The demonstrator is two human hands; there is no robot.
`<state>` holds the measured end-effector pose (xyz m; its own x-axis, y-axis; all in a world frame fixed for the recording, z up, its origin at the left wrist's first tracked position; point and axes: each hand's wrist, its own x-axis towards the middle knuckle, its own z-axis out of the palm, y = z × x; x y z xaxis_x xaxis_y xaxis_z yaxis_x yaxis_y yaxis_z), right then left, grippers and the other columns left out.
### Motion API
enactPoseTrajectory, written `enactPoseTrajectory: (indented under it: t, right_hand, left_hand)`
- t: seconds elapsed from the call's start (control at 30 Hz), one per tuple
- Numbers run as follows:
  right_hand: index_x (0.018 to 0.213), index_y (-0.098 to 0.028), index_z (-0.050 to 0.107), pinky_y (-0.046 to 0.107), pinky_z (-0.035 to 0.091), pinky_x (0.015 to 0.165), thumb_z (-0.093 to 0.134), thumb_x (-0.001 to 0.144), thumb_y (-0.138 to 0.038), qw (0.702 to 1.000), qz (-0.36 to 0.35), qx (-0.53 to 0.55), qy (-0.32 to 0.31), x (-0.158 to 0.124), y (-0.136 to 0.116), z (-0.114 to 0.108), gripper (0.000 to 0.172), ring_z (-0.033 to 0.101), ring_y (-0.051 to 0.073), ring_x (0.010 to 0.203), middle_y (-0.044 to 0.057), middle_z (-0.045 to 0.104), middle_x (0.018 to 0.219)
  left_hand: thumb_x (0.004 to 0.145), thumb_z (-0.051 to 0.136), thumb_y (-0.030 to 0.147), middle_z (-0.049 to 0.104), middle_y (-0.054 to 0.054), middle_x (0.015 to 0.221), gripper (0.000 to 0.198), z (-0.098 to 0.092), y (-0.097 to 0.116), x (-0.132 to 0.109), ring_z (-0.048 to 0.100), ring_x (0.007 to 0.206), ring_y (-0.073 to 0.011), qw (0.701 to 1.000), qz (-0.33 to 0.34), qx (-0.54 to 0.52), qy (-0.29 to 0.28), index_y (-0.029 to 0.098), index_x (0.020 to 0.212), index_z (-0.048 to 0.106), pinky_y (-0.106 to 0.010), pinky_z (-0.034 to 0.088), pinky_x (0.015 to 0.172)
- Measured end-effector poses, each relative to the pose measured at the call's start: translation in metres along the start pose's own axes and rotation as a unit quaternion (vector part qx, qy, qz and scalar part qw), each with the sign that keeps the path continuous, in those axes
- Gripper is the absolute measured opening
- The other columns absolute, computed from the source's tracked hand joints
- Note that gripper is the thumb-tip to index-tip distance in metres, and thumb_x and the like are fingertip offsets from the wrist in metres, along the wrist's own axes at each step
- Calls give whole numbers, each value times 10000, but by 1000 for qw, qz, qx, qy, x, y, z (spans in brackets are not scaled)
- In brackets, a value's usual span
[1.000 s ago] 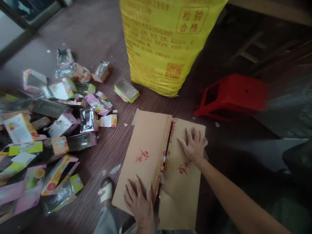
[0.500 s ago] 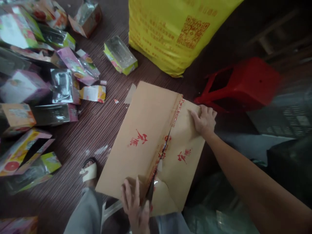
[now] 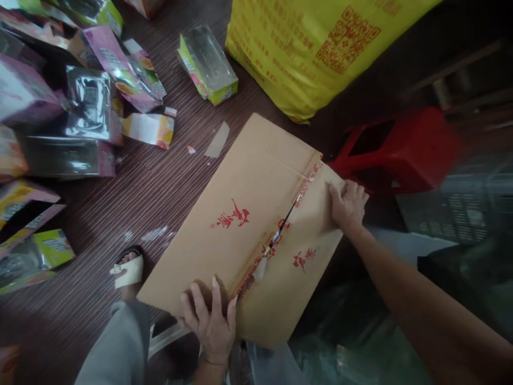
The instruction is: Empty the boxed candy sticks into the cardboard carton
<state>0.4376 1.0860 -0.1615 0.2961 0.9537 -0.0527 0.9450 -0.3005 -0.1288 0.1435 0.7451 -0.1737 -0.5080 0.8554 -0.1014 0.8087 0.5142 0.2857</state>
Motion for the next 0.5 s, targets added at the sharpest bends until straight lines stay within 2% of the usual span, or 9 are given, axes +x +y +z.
enactPoseTrajectory:
  t: [0.07, 0.13, 0.2, 0.23, 0.3, 0.37, 0.4, 0.43, 0.5]
  right_hand:
    - [1275, -140, 540, 600, 385, 1029, 183, 935, -782, 999, 33, -1, 7, -21, 10, 4, 809, 483, 390, 1180, 205, 562, 1230]
    - [1244, -137, 560, 647, 371, 1032, 177, 924, -791, 995, 96, 14, 17, -57, 17, 8, 823, 494, 422, 1194, 229, 573, 1212]
    - [1223, -151, 581, 697, 373, 1008, 189, 889, -830, 982, 186, 34, 17, -102, 20, 9, 853, 501, 462, 1204, 260, 573, 1211]
    - [1226, -158, 585, 726, 374, 989, 179, 873, -846, 973, 229, 38, 3, -126, 21, 7, 874, 497, 483, 1212, 276, 568, 1228]
    - [1216, -166, 592, 787, 347, 970, 144, 852, -863, 951, 300, 33, -65, -168, 24, 0, 905, 496, 514, 1227, 291, 564, 1262]
    - [1158, -181, 624, 796, 294, 1031, 160, 846, -860, 930, 325, 50, -162, -193, 33, -12, 880, 509, 502, 1253, 264, 594, 1277]
    - [1114, -190, 647, 760, 280, 1085, 171, 854, -846, 918, 329, 82, -208, -197, 40, -19, 852, 526, 474, 1266, 239, 621, 1271]
    - [1068, -197, 672, 702, 291, 1127, 161, 868, -829, 898, 333, 136, -252, -195, 47, -25, 837, 553, 437, 1266, 215, 652, 1253]
    - [1005, -195, 711, 584, 377, 1133, 61, 900, -795, 828, 347, 278, -341, -177, 57, -34, 890, 634, 369, 1199, 186, 713, 1178]
  left_hand:
    - [897, 585, 601, 436, -156, 1557, 553, -8, -20, 27, 130, 1543, -441, 999, 46, -13, -9, 331, 1374, 653, -744, 125, 1171]
    - [883, 598, 617, 346, -149, 1614, 561, -22, -40, 65, 120, 1546, -444, 995, 95, -35, -24, 296, 1335, 684, -709, 140, 1192]
    - [872, 569, 673, 195, -182, 1676, 687, -41, -53, 109, 53, 1551, -468, 991, 119, -52, -32, 201, 1362, 659, -690, 137, 1204]
    - [872, 529, 707, 140, -221, 1684, 786, -52, -55, 129, 26, 1549, -482, 992, 109, -56, -32, 138, 1409, 608, -692, 140, 1202]
    - [895, 439, 724, 175, -328, 1643, 956, -74, -49, 164, 105, 1536, -501, 996, 27, -57, -55, 27, 1547, 384, -707, 223, 1165]
    - [919, 386, 692, 388, -395, 1509, 1024, -93, -34, 187, 362, 1439, -519, 985, -122, -49, -109, -21, 1608, 129, -709, 372, 1060]
    - [927, 366, 676, 495, -385, 1423, 1010, -100, -26, 194, 487, 1345, -520, 971, -191, -40, -138, -8, 1616, 88, -699, 429, 1000]
    - [934, 342, 665, 577, -361, 1339, 969, -104, -17, 199, 575, 1247, -517, 956, -246, -29, -155, 12, 1617, 128, -688, 463, 952]
    - [942, 271, 651, 650, -348, 1218, 884, -108, -3, 206, 641, 1136, -520, 940, -306, 0, -148, 9, 1544, 353, -681, 482, 911]
